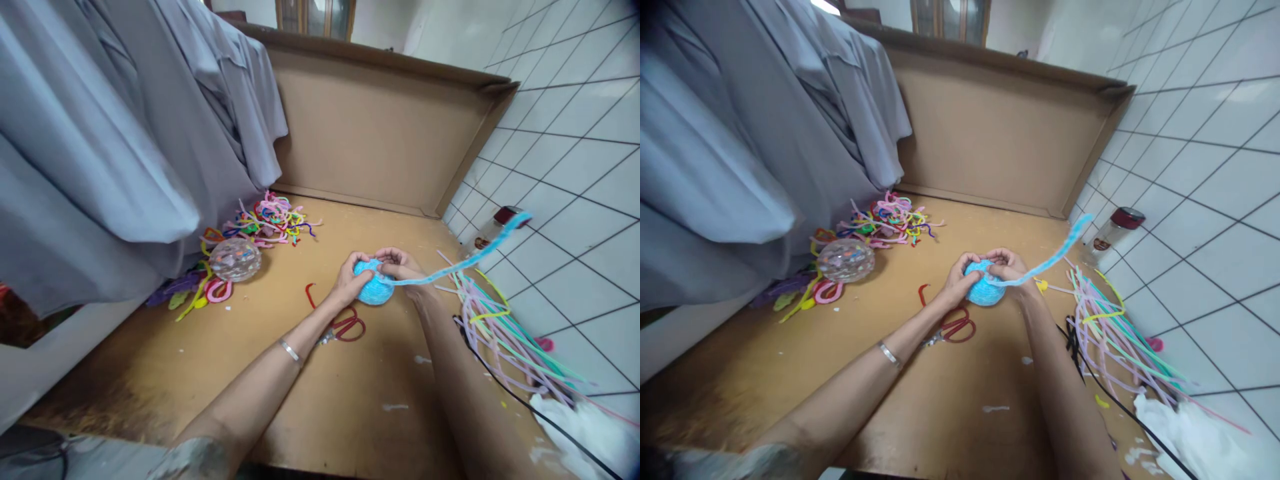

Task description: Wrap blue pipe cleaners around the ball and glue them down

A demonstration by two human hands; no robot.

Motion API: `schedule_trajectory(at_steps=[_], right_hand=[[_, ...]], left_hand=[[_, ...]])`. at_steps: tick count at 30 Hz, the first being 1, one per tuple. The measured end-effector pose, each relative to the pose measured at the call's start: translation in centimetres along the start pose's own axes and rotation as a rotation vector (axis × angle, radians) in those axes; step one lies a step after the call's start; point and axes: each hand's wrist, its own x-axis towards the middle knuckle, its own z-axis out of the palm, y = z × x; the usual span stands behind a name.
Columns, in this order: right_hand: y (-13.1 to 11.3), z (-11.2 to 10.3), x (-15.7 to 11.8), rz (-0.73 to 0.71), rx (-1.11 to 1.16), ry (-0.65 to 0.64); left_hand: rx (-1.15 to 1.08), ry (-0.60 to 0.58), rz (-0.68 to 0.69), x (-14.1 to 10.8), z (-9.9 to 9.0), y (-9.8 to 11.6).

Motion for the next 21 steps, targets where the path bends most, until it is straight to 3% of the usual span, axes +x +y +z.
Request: schedule_trajectory(at_steps=[13, 21], right_hand=[[-0.7, 0.7, -0.3, 0.052, -0.013, 0.041], [-0.2, 1.1, -0.1, 0.033, 0.024, 0.050]], left_hand=[[-0.025, -0.011, 0.022, -0.1, 0.1, 0.4], [-0.010, -0.005, 0.032, 0.2, 0.1, -0.4]])
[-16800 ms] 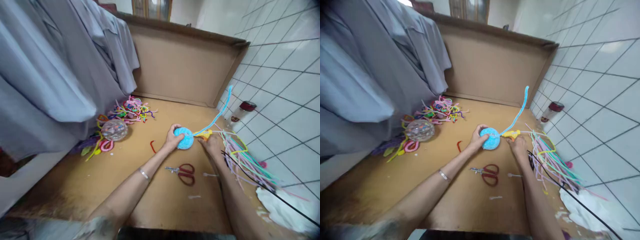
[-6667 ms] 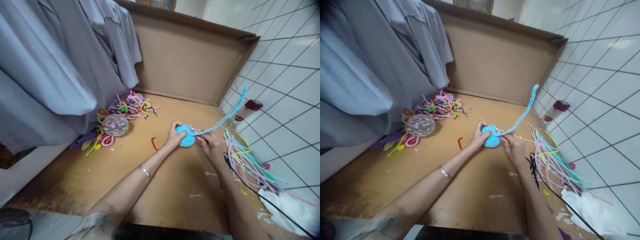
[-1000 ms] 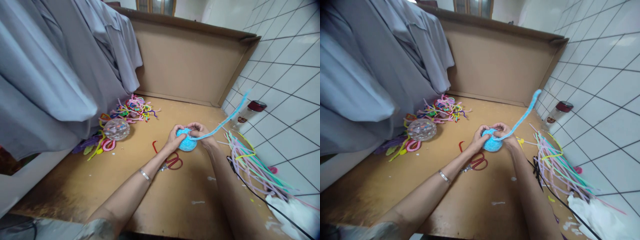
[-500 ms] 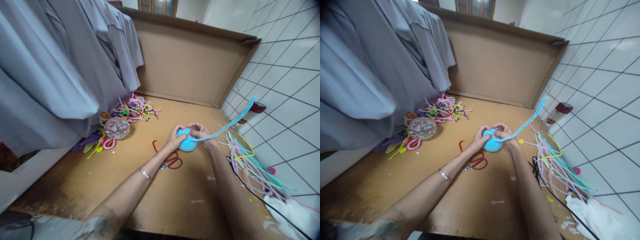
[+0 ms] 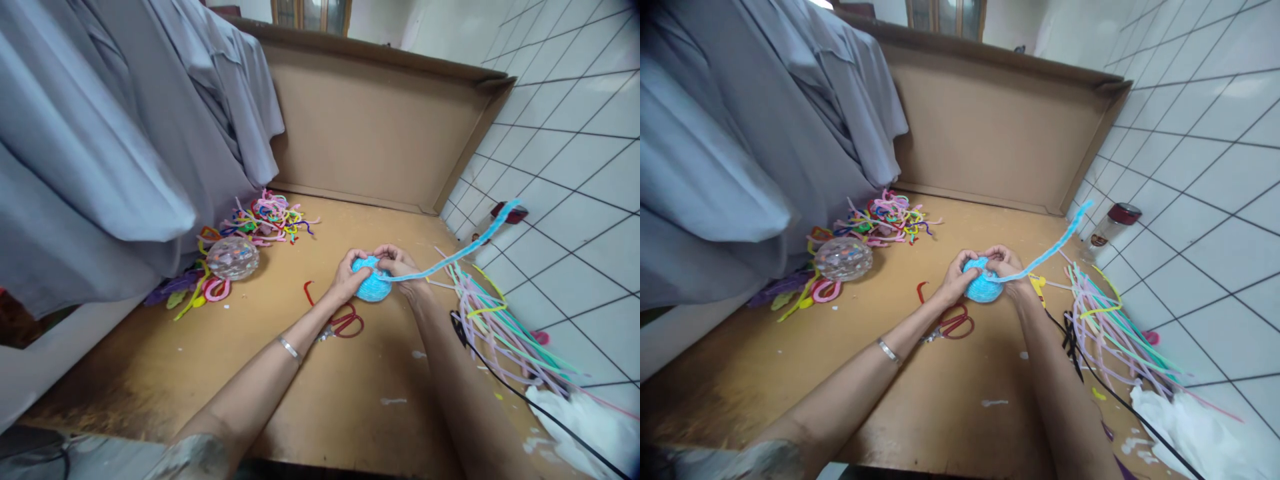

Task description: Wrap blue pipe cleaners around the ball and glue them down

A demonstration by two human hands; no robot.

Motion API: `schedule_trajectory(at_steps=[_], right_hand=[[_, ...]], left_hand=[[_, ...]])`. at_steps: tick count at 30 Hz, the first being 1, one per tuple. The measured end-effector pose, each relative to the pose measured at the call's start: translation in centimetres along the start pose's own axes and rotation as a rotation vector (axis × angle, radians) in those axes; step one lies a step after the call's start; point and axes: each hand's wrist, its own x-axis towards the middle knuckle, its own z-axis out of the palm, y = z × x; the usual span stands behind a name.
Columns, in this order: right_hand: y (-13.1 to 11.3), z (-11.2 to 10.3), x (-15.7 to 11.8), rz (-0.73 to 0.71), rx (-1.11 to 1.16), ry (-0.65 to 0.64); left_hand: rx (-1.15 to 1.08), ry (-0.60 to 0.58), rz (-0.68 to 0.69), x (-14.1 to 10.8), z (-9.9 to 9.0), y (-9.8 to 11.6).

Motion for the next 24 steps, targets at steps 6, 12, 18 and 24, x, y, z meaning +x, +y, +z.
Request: schedule_trajectory(at_steps=[6, 12, 18, 24], right_hand=[[0.18, -0.40, -0.01, -0.054, 0.005, -0.014], [0.09, -0.55, -0.12, -0.034, 0.002, -0.003], [0.31, -0.68, -0.13, -0.058, -0.009, -0.005], [0.05, -0.84, -0.18, -0.047, -0.018, -0.003]], left_hand=[[0.017, 0.035, -0.027, 0.09, -0.05, -0.16], [0.047, 0.061, -0.008, 0.29, -0.34, -0.17], [0.100, 0.057, 0.045, 0.35, -0.52, -0.39], [0.172, 0.041, 0.125, 0.24, -0.68, -0.34]])
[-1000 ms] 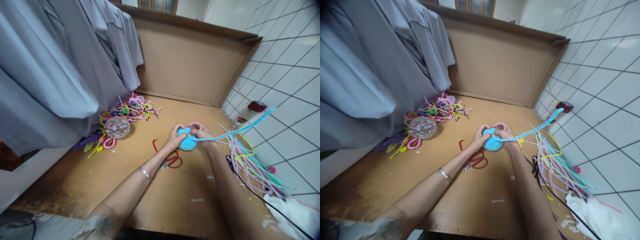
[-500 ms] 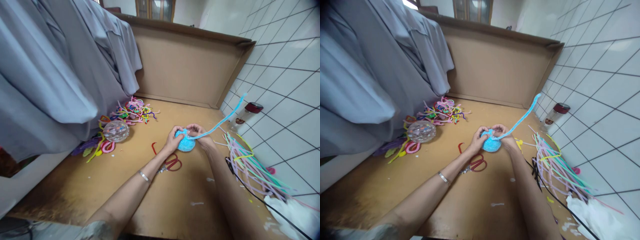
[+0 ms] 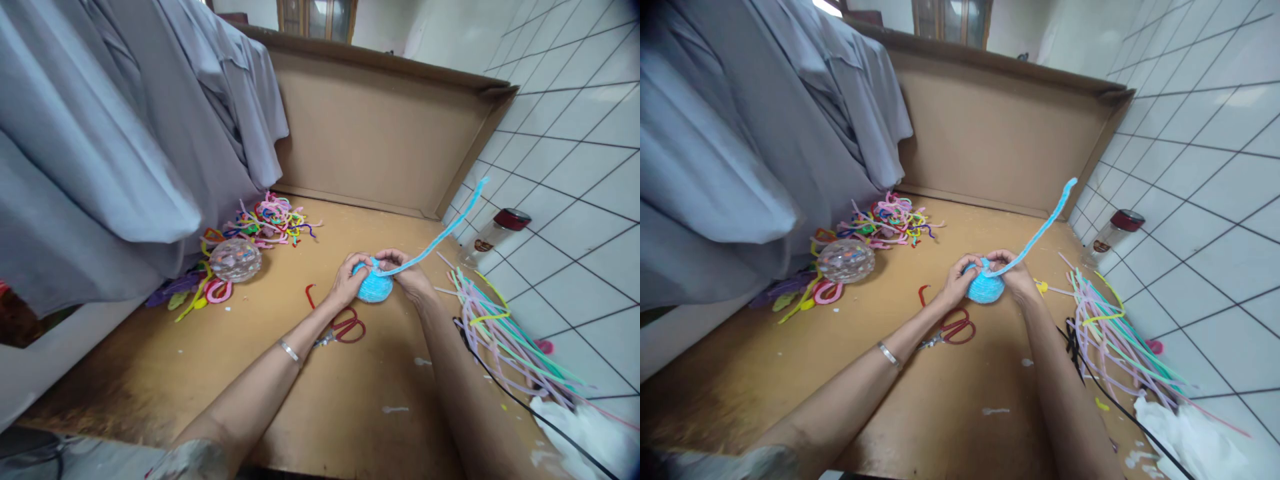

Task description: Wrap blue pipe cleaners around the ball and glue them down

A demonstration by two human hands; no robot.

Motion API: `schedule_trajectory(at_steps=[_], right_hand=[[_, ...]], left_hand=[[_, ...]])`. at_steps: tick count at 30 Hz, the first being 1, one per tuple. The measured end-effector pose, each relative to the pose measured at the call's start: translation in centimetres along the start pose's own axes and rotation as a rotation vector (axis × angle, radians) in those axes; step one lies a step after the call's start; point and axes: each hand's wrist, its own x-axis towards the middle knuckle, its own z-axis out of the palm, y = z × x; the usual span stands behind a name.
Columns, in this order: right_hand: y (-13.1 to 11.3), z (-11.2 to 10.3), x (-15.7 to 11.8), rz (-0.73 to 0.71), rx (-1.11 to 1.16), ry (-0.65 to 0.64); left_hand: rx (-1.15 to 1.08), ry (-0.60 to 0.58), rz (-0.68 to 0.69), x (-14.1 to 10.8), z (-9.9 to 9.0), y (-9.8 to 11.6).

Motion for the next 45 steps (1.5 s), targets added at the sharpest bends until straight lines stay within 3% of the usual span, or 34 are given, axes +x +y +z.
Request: schedule_trajectory(at_steps=[5, 11, 18, 23, 37, 45], right_hand=[[-0.5, -0.6, -0.3, -0.021, -0.036, -0.046], [-1.0, -2.0, -0.8, -0.056, -0.086, -0.195], [-0.9, -1.6, -0.6, -0.118, -0.134, -0.066], [-0.7, -1.4, -0.5, -0.080, -0.129, -0.024], [-0.1, -1.3, -0.4, -0.111, -0.136, -0.019], [-0.9, -1.1, -0.7, -0.093, -0.189, -0.070]], left_hand=[[0.065, -0.013, 0.039, -0.1, -0.4, 0.4], [0.085, -0.034, 0.038, -0.1, -0.7, 0.5], [0.106, -0.032, 0.042, 0.0, -0.7, 0.8], [0.106, -0.032, 0.038, 0.0, -0.7, 0.7], [0.041, -0.020, 0.025, 0.1, -0.5, 0.5], [-0.106, 0.033, -0.128, 0.1, -0.2, 0.6]])
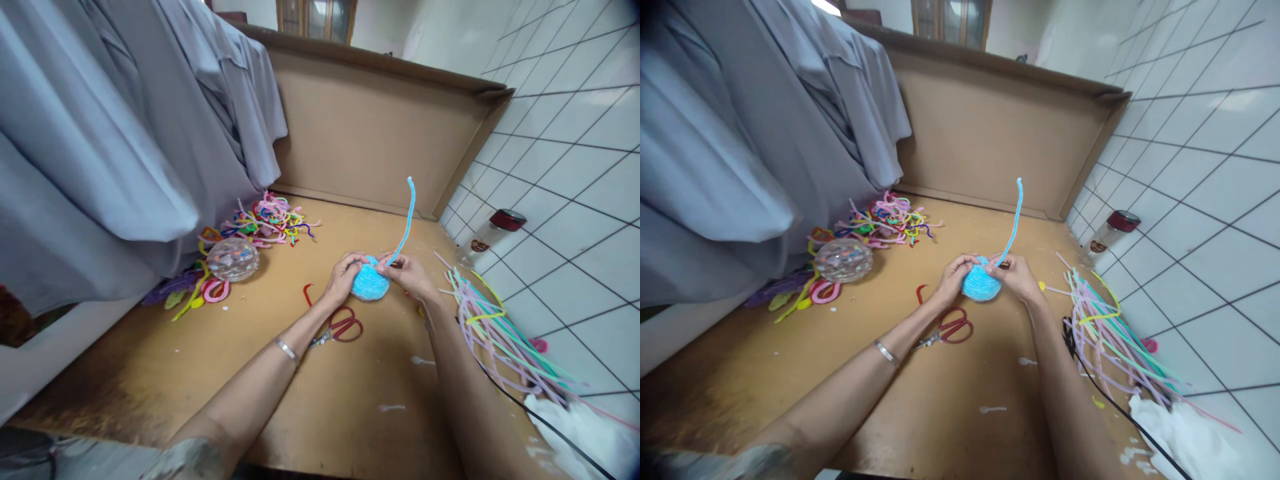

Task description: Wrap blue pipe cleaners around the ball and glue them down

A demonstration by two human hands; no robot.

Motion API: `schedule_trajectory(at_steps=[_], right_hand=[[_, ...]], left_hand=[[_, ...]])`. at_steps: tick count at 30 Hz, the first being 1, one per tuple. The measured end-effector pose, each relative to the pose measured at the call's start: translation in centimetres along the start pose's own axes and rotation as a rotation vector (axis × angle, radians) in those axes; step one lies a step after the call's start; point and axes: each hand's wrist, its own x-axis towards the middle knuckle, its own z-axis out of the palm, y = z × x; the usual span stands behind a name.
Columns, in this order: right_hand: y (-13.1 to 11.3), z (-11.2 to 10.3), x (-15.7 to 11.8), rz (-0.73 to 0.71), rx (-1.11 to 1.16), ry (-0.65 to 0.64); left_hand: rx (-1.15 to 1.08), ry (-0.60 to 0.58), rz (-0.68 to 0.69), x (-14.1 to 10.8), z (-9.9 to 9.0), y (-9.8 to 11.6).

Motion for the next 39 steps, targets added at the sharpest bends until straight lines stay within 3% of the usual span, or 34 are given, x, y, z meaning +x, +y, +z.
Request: schedule_trajectory(at_steps=[11, 17, 23, 39], right_hand=[[-0.7, 0.2, -0.6, -0.004, 0.002, -0.026], [-0.5, -0.2, -0.6, -0.108, -0.131, -0.095], [-0.4, -0.5, -0.7, -0.171, -0.207, -0.124], [-0.8, -0.3, -0.8, -0.071, -0.127, -0.085]], left_hand=[[-0.018, 0.022, -0.023, -0.4, 0.5, 0.1], [-0.100, 0.021, -0.109, -0.2, 0.7, 0.2], [-0.134, -0.004, -0.098, 0.0, 0.5, 0.0], [0.277, -0.122, 0.273, -1.3, -0.5, 0.6]])
